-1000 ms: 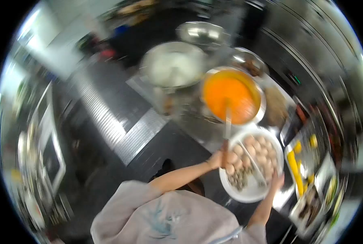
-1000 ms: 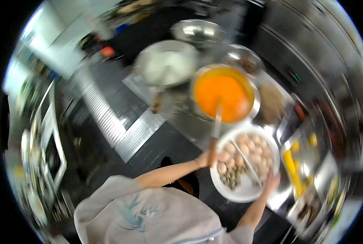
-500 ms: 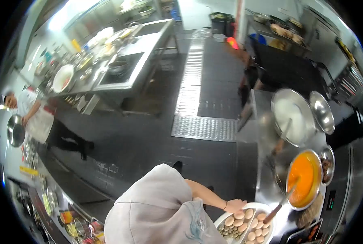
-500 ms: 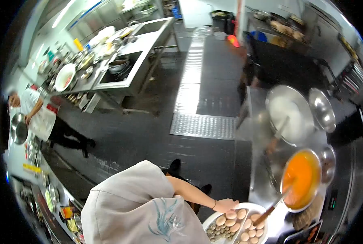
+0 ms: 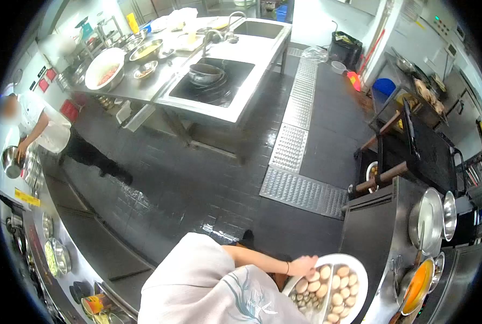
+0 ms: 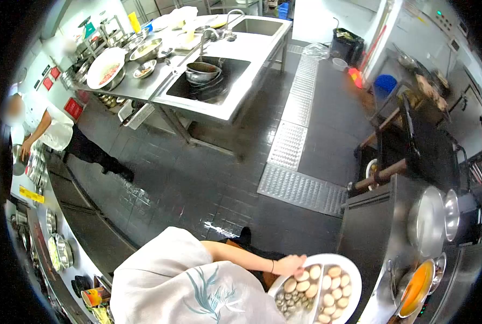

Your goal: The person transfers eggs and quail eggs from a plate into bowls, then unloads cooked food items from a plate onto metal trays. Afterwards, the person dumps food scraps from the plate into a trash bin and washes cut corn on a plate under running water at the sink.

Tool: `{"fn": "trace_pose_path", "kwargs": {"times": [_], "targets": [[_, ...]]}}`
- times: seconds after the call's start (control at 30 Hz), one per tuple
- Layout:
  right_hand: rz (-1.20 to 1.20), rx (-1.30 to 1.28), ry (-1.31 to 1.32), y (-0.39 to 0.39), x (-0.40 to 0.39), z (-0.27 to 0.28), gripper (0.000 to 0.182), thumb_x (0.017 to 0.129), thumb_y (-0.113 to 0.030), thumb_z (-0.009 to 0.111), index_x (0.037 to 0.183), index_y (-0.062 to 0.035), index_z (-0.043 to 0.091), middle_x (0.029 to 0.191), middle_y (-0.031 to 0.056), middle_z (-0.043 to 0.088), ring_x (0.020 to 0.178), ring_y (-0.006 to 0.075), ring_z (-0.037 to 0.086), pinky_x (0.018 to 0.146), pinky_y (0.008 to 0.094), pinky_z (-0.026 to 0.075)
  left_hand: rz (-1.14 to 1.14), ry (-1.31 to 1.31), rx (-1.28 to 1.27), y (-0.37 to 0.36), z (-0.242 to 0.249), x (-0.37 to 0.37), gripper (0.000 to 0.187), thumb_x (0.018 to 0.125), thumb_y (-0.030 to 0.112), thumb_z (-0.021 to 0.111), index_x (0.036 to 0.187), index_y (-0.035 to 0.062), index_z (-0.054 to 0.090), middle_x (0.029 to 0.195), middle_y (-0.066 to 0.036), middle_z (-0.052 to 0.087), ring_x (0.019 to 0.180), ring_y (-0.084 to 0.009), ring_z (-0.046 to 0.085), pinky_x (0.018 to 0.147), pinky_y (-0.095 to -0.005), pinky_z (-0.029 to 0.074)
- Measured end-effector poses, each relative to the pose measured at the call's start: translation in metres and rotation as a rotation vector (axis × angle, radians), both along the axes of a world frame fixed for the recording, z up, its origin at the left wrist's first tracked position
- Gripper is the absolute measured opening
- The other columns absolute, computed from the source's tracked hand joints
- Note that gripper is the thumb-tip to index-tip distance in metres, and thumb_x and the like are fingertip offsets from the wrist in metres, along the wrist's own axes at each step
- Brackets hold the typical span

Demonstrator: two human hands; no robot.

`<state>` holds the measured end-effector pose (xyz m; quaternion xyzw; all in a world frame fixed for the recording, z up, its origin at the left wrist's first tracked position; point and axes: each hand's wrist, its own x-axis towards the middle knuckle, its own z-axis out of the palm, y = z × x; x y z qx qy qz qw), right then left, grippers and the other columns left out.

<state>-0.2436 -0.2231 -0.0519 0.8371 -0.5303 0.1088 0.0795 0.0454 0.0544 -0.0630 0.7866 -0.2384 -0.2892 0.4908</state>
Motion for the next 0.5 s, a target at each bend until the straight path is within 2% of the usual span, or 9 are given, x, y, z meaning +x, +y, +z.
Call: {"fn": "trace_pose_path", "kwargs": {"times": [0.1, 0.17, 0.23, 0.3, 0.37, 0.43, 0.5], "targets": [[0.129, 0.305, -0.253, 0.034, 0.098, 0.016, 0.041, 0.062, -0.035, 0.073, 0.072, 0.0037, 0.064, 0.071, 0.0191, 0.063, 0.063, 0.0312, 0.06, 0.06, 0.0392, 0.046, 0.187, -0.027, 0.015, 0.064, 0.007, 0.039, 0.028, 0.079, 0.019, 0.054, 0.088, -0.0041, 0.041, 0.071, -0.028, 0.057, 0.067, -0.0432, 0.058, 0.058, -0.0484, 0.047], [0.298, 0.116, -0.177, 0.04, 0.161, 0.008, 0.051, 0.064, -0.049, 0.067, 0.062, 0.0015, 0.062, 0.063, 0.0182, 0.06, 0.058, 0.0352, 0.058, 0.055, 0.0433, 0.046, 0.314, -0.076, -0.012, 0.106, 0.013, 0.064, 0.028, 0.079, 0.019, 0.054, 0.09, -0.0032, 0.04, 0.072, -0.027, 0.058, 0.068, -0.0435, 0.058, 0.059, -0.0491, 0.047], [0.298, 0.256, -0.072, 0.055, 0.231, 0.023, 0.057, 0.069, -0.045, 0.066, 0.089, 0.0081, 0.058, 0.085, 0.0271, 0.059, 0.081, 0.0435, 0.055, 0.071, 0.0464, 0.043, 0.435, -0.049, 0.005, 0.142, 0.017, 0.083, 0.029, 0.079, 0.021, 0.052, 0.093, -0.0011, 0.039, 0.074, -0.028, 0.058, 0.073, -0.0438, 0.058, 0.063, -0.0497, 0.047], [0.493, 0.153, -0.198, 0.098, 0.302, 0.036, 0.046, 0.069, -0.036, 0.069, 0.077, 0.0079, 0.056, 0.076, 0.0264, 0.058, 0.073, 0.0427, 0.055, 0.064, 0.0468, 0.042, 0.571, -0.031, 0.051, 0.189, 0.023, 0.106, 0.03, 0.079, 0.022, 0.052, 0.095, -0.0011, 0.041, 0.075, -0.028, 0.058, 0.075, -0.0437, 0.058, 0.065, -0.0493, 0.047], [0.636, 0.277, -0.265, 0.13, 0.367, 0.046, 0.045, 0.067, -0.033, 0.07, 0.077, 0.0088, 0.056, 0.077, 0.0273, 0.058, 0.074, 0.0426, 0.055, 0.065, 0.0465, 0.042, 0.729, -0.06, -0.016, 0.229, 0.022, 0.123, 0.03, 0.079, 0.024, 0.052, 0.094, -0.0019, 0.045, 0.075, -0.027, 0.058, 0.075, -0.0433, 0.058, 0.065, -0.0485, 0.047], [0.745, 0.268, -0.26, 0.175, 0.43, 0.051, 0.045, 0.066, -0.032, 0.071, 0.077, 0.0089, 0.056, 0.076, 0.0269, 0.058, 0.073, 0.0427, 0.056, 0.064, 0.0459, 0.043, 0.838, -0.086, 0.037, 0.276, 0.03, 0.138, 0.03, 0.079, 0.025, 0.052, 0.093, -0.0017, 0.045, 0.077, -0.028, 0.058, 0.074, -0.0435, 0.058, 0.064, -0.0484, 0.047], [0.865, 0.379, -0.331, 0.242, 0.494, 0.058, 0.044, 0.064, -0.031, 0.072, 0.076, 0.0082, 0.056, 0.073, 0.0263, 0.059, 0.071, 0.0426, 0.057, 0.062, 0.0448, 0.043, 0.977, -0.103, 0.034, 0.335, 0.026, 0.155, 0.031, 0.079, 0.027, 0.054, 0.09, -0.0011, 0.046, 0.074, -0.027, 0.058, 0.073, -0.0435, 0.057, 0.063, -0.0479, 0.047]]}}
